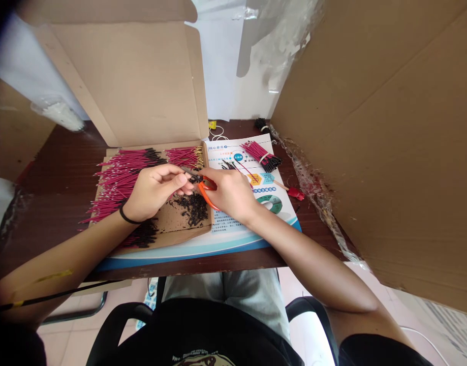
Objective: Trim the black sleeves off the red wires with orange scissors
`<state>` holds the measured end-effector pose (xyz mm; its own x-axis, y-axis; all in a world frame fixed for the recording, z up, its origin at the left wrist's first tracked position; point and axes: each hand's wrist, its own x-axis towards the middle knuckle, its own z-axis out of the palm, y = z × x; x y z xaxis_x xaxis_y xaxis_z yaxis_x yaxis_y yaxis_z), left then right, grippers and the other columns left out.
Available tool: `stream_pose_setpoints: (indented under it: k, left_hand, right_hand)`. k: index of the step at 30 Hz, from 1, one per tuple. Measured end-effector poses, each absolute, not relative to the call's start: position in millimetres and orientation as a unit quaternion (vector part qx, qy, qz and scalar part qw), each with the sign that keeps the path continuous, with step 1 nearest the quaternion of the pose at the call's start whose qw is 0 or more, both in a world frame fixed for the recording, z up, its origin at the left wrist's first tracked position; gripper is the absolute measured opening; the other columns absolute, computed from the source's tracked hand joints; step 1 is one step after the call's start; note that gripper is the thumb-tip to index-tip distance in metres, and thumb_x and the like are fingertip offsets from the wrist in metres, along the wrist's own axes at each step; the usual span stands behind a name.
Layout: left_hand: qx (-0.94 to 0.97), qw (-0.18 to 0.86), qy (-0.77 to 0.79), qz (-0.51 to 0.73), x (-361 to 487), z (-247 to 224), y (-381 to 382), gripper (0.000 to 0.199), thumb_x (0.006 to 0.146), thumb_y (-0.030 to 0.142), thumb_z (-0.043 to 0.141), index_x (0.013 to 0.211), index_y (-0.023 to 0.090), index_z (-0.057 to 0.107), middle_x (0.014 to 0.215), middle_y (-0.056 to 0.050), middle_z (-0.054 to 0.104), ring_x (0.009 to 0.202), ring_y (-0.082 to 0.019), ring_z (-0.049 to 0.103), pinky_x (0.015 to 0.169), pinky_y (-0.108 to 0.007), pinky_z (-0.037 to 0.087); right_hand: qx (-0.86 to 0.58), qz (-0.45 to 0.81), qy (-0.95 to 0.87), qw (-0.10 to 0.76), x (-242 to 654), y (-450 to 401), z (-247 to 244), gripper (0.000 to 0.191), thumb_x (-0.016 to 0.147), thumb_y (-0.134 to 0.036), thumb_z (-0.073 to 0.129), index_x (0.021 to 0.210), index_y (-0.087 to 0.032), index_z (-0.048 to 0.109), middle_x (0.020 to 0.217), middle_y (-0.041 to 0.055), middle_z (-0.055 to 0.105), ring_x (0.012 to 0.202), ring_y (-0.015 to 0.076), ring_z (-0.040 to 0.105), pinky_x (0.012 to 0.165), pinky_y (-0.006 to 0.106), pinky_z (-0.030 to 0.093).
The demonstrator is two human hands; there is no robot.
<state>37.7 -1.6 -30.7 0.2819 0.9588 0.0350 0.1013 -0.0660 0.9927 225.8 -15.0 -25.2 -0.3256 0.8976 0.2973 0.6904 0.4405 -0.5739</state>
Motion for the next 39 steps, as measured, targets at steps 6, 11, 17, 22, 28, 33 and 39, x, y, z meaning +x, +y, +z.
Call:
stream_pose_setpoints:
  k: [6, 11, 17, 22, 28, 33, 39]
  left_hand:
    - [0.597, 0.536, 0.438, 0.406, 38, -31, -1, 0.029, 0.075, 0.043, 0.070, 0.082, 0.015, 0.064, 0.073, -0.008, 0.074, 0.060, -0.016, 0.070, 0.052, -0.023, 0.054]
    - [0.587, 0.553, 0.430, 0.407, 38, -31, -2, 0.028, 0.075, 0.040, 0.071, 0.080, 0.015, 0.061, 0.072, -0.007, 0.074, 0.059, -0.016, 0.070, 0.051, -0.022, 0.053]
    - [0.586, 0.560, 0.423, 0.406, 39, -29, -2, 0.027, 0.075, 0.039, 0.071, 0.079, 0.015, 0.060, 0.072, -0.007, 0.074, 0.058, -0.015, 0.069, 0.051, -0.021, 0.053]
    - [0.587, 0.560, 0.425, 0.403, 39, -29, -2, 0.029, 0.074, 0.040, 0.071, 0.079, 0.014, 0.058, 0.071, -0.007, 0.073, 0.055, -0.015, 0.068, 0.049, -0.022, 0.053]
    - [0.602, 0.537, 0.404, 0.430, 40, -28, -2, 0.031, 0.073, 0.040, 0.072, 0.076, 0.015, 0.055, 0.069, -0.006, 0.073, 0.055, -0.014, 0.068, 0.047, -0.020, 0.051]
    - [0.618, 0.531, 0.400, 0.418, 40, -27, -3, 0.030, 0.074, 0.040, 0.072, 0.075, 0.015, 0.055, 0.064, -0.005, 0.072, 0.053, -0.014, 0.067, 0.046, -0.020, 0.051]
    - [0.626, 0.530, 0.393, 0.416, 39, -27, -2, 0.030, 0.073, 0.040, 0.072, 0.074, 0.015, 0.055, 0.064, -0.005, 0.071, 0.051, -0.013, 0.066, 0.047, -0.021, 0.052]
  right_hand:
    - [-0.514, 0.181, -0.784, 0.298, 227, -14, -22, 0.020, 0.081, -0.033, 0.059, 0.092, -0.020, 0.071, 0.065, -0.0009, 0.063, 0.056, 0.0090, 0.049, 0.056, 0.022, 0.036]
    - [-0.512, 0.187, -0.784, 0.298, 227, -14, -20, 0.019, 0.081, -0.031, 0.059, 0.090, -0.019, 0.071, 0.061, -0.0020, 0.059, 0.054, 0.0084, 0.048, 0.055, 0.022, 0.035]
    - [-0.503, 0.184, -0.788, 0.303, 228, -14, -21, 0.020, 0.081, -0.034, 0.059, 0.088, -0.019, 0.071, 0.060, -0.0026, 0.058, 0.053, 0.0080, 0.048, 0.054, 0.021, 0.034]
    - [-0.498, 0.174, -0.792, 0.307, 228, -14, -21, 0.020, 0.081, -0.031, 0.058, 0.092, -0.020, 0.071, 0.066, -0.0011, 0.064, 0.057, 0.0091, 0.052, 0.057, 0.021, 0.035]
    - [-0.485, 0.194, -0.798, 0.301, 227, -18, -15, 0.022, 0.083, -0.030, 0.057, 0.095, -0.018, 0.070, 0.076, 0.0015, 0.068, 0.063, 0.0103, 0.053, 0.059, 0.022, 0.035]
    - [-0.470, 0.205, -0.803, 0.303, 225, -19, -13, 0.020, 0.082, -0.027, 0.056, 0.093, -0.017, 0.070, 0.074, 0.0017, 0.066, 0.060, 0.0093, 0.048, 0.058, 0.022, 0.033]
    - [-0.455, 0.212, -0.804, 0.321, 224, -19, -17, 0.019, 0.084, -0.027, 0.054, 0.084, -0.016, 0.070, 0.066, -0.0004, 0.062, 0.056, 0.0077, 0.043, 0.056, 0.022, 0.031]
